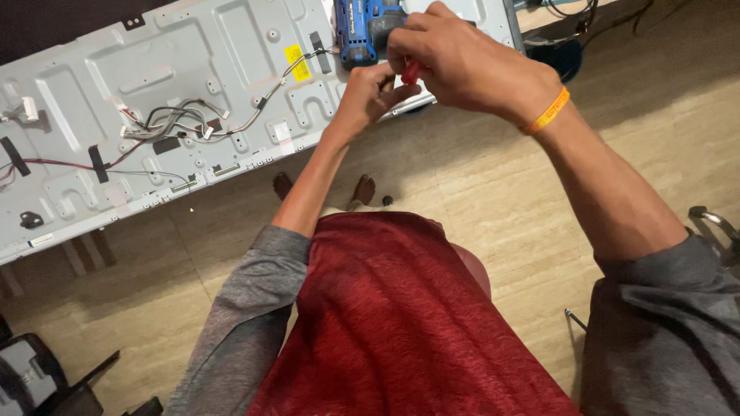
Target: The person works on the back of a disassembled flat-screen TV, using a screwdriver to remove screws and detach a metal bracket. They then use a power drill to remove additional screws and handle internal wiring.
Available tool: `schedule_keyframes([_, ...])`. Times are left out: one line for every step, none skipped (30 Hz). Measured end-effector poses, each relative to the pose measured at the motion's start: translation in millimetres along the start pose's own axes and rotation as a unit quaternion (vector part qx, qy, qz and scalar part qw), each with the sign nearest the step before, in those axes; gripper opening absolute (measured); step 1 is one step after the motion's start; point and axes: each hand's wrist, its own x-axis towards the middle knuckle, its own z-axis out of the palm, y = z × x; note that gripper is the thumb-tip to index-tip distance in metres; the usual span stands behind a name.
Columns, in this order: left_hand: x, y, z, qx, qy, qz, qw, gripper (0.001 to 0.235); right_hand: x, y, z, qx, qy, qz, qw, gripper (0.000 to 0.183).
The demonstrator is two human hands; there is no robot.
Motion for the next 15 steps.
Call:
schedule_keyframes([-2, -1, -2, -0.013, -0.008, 0.008, 1.000, 0.015, -1, 1, 1, 0.021, -0.004, -0.012, 1.000, 0.020])
schedule_keyframes([-4, -2, -3, -0.027, -0.016, 0.015, 0.999, 0.011, -3, 1, 1, 0.042, -0.007, -0.023, 0.999, 0.022])
schedule_keyframes([-4, -2, -4, -0.021, 0.004, 0.023, 1.000, 0.012, -5, 1, 2, 0.031, 0.020, -0.009, 0.999, 0.026])
schedule_keyframes([-4, -1, -4, -0.015, 0.024, 0.030, 0.999, 0.014, -6, 0, 5, 0.019, 0.047, 0.006, 0.999, 0.035])
schedule_keyframes([-2, 0, -5, -0.009, 0.045, 0.038, 0.998, 0.015, -6, -1, 7, 0.008, 0.074, 0.020, 0.997, 0.045])
schedule_keyframes([-1, 2, -5, -0.021, 0.057, 0.070, 0.996, 0.019, -6, -2, 10, -0.001, 0.070, 0.050, 0.996, 0.043])
schedule_keyframes([1, 4, -5, -0.032, 0.070, 0.103, 0.992, 0.023, -5, -3, 14, -0.011, 0.067, 0.078, 0.995, 0.043])
schedule_keyframes([3, 7, -6, -0.043, 0.083, 0.136, 0.986, 0.027, -5, -3, 18, -0.020, 0.063, 0.107, 0.992, 0.043])
schedule_keyframes([3, 9, -8, -0.019, 0.064, 0.099, 0.993, 0.033, -4, -4, 21, 0.016, 0.080, 0.109, 0.991, 0.039])
schedule_keyframes([2, 11, -10, 0.004, 0.045, 0.062, 0.997, 0.039, -4, -4, 24, 0.052, 0.096, 0.110, 0.988, 0.036])
schedule_keyframes([1, 12, -12, 0.028, 0.025, 0.025, 0.999, 0.047, -5, -3, 26, 0.089, 0.113, 0.112, 0.983, 0.034])
schedule_keyframes([-2, 12, -15, -0.020, 0.037, -0.001, 0.999, 0.042, -7, -1, 25, 0.106, 0.117, 0.122, 0.980, 0.034])
schedule_keyframes([-6, 11, -18, -0.069, 0.047, -0.028, 0.996, 0.039, -11, 1, 24, 0.124, 0.121, 0.134, 0.976, 0.036])
schedule_keyframes([-10, 10, -20, -0.118, 0.057, -0.054, 0.990, 0.037, -16, 2, 22, 0.141, 0.125, 0.145, 0.971, 0.038])
schedule_keyframes([-14, 9, -19, -0.201, 0.079, -0.120, 0.969, 0.040, -22, 3, 19, 0.153, 0.140, 0.146, 0.967, 0.037])
